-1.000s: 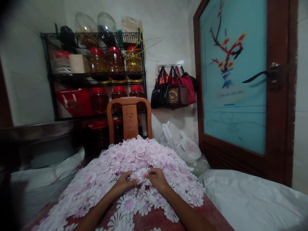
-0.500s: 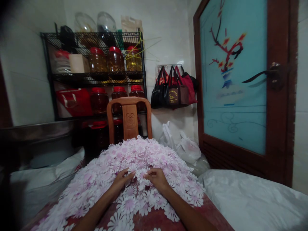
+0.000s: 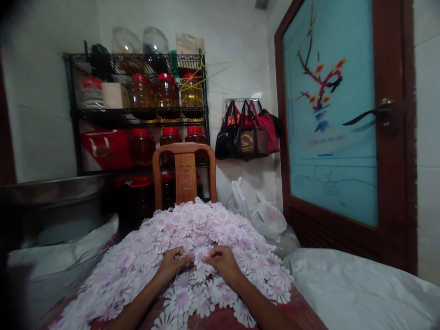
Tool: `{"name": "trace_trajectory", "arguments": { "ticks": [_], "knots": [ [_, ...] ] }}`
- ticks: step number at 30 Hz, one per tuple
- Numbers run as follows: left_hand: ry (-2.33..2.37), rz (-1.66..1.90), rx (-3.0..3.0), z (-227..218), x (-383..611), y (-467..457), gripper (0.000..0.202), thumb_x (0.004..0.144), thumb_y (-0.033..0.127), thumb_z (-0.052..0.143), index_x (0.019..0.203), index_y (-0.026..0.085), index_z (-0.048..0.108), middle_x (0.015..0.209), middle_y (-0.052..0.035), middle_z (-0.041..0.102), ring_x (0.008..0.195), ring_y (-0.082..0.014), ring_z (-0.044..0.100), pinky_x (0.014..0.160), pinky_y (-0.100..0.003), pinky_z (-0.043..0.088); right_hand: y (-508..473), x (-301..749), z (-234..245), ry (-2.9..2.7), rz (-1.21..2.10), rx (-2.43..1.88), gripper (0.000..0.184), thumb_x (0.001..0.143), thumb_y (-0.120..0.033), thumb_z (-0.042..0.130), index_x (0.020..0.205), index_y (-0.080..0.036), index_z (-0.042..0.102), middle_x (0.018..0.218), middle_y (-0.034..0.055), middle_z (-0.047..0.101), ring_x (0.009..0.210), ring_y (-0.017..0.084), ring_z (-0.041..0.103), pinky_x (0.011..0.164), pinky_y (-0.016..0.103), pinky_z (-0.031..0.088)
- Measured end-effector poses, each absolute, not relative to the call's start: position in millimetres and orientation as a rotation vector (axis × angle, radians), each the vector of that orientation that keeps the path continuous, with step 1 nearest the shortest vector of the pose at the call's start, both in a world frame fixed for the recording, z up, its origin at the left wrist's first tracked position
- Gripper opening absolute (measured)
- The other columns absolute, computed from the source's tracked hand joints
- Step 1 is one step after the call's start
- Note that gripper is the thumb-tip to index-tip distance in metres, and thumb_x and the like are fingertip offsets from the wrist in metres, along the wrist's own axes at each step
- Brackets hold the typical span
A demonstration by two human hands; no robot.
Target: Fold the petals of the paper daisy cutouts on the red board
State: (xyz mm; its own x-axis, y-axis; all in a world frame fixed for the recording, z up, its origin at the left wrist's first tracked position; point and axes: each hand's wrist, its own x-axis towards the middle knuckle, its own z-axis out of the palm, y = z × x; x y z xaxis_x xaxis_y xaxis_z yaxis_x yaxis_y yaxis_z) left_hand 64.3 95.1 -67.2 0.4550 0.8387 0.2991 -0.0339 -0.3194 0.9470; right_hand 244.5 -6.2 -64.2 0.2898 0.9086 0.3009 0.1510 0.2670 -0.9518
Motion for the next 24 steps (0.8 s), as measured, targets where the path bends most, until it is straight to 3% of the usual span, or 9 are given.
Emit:
{"name": "trace_trajectory", "arguments": {
  "ticks": [6, 8, 12, 16, 19, 24],
  "knots": [
    [0.725, 1.059, 1.772, -62, 62, 94, 0.060, 0.048, 0.058, 0.086, 0.054, 0.017, 0.043, 0.052, 0.0035, 0.044, 0.059, -0.0095, 0.039, 0.059, -0.021, 0.032, -8, 241, -63, -1.208, 0.675, -1.208, 0.043, 0.055, -0.045, 0.082, 0.067, -0.011, 0.058, 0.061, -0.0019, 0.052, 0.053, 0.005, 0.037, 0.052, 0.020, 0.027],
    [0.721, 1.029, 1.784, -60, 62, 91, 0.059, 0.051, 0.065, 0.081, 0.055, 0.016, 0.047, 0.053, 0.0022, 0.046, 0.059, -0.0104, 0.042, 0.060, -0.022, 0.035, -9, 240, -63, -1.241, 0.656, -1.194, 0.038, 0.058, -0.038, 0.079, 0.080, -0.012, 0.063, 0.065, -0.0032, 0.050, 0.052, 0.004, 0.036, 0.050, 0.020, 0.026],
    [0.670, 0.915, 1.813, -58, 62, 84, 0.062, 0.061, 0.073, 0.070, 0.064, 0.012, 0.061, 0.063, -0.0033, 0.059, 0.062, -0.0134, 0.050, 0.062, -0.025, 0.040, -12, 235, -64, -1.323, 0.629, -1.169, 0.050, 0.065, -0.033, 0.074, 0.111, -0.015, 0.066, 0.072, -0.0033, 0.049, 0.053, 0.005, 0.038, 0.050, 0.019, 0.029],
    [0.622, 0.842, 1.876, -54, 62, 79, 0.060, 0.062, 0.069, 0.071, 0.060, 0.010, 0.064, 0.056, -0.0010, 0.055, 0.059, -0.0109, 0.045, 0.062, -0.023, 0.036, -15, 230, -66, -1.401, 0.594, -1.139, 0.040, 0.063, -0.036, 0.077, 0.097, -0.014, 0.073, 0.079, 0.0038, 0.062, 0.065, 0.012, 0.052, 0.066, 0.026, 0.045],
    [0.575, 0.785, 1.911, -51, 62, 77, 0.056, 0.062, 0.065, 0.074, 0.058, 0.010, 0.067, 0.054, 0.0003, 0.053, 0.059, -0.0101, 0.043, 0.062, -0.023, 0.033, -16, 229, -68, -1.425, 0.549, -1.119, 0.028, 0.066, -0.038, 0.075, 0.081, -0.015, 0.074, 0.082, 0.0071, 0.067, 0.084, 0.019, 0.061, 0.085, 0.032, 0.048],
    [0.545, 0.758, 1.898, -51, 60, 77, 0.050, 0.068, 0.059, 0.071, 0.061, 0.010, 0.067, 0.057, -0.0003, 0.055, 0.061, -0.0115, 0.047, 0.064, -0.023, 0.035, -6, 239, -74, -1.362, 0.529, -1.187, 0.031, 0.072, -0.043, 0.073, 0.077, -0.013, 0.070, 0.069, 0.0028, 0.062, 0.063, 0.011, 0.053, 0.063, 0.025, 0.044]
  ]
}}
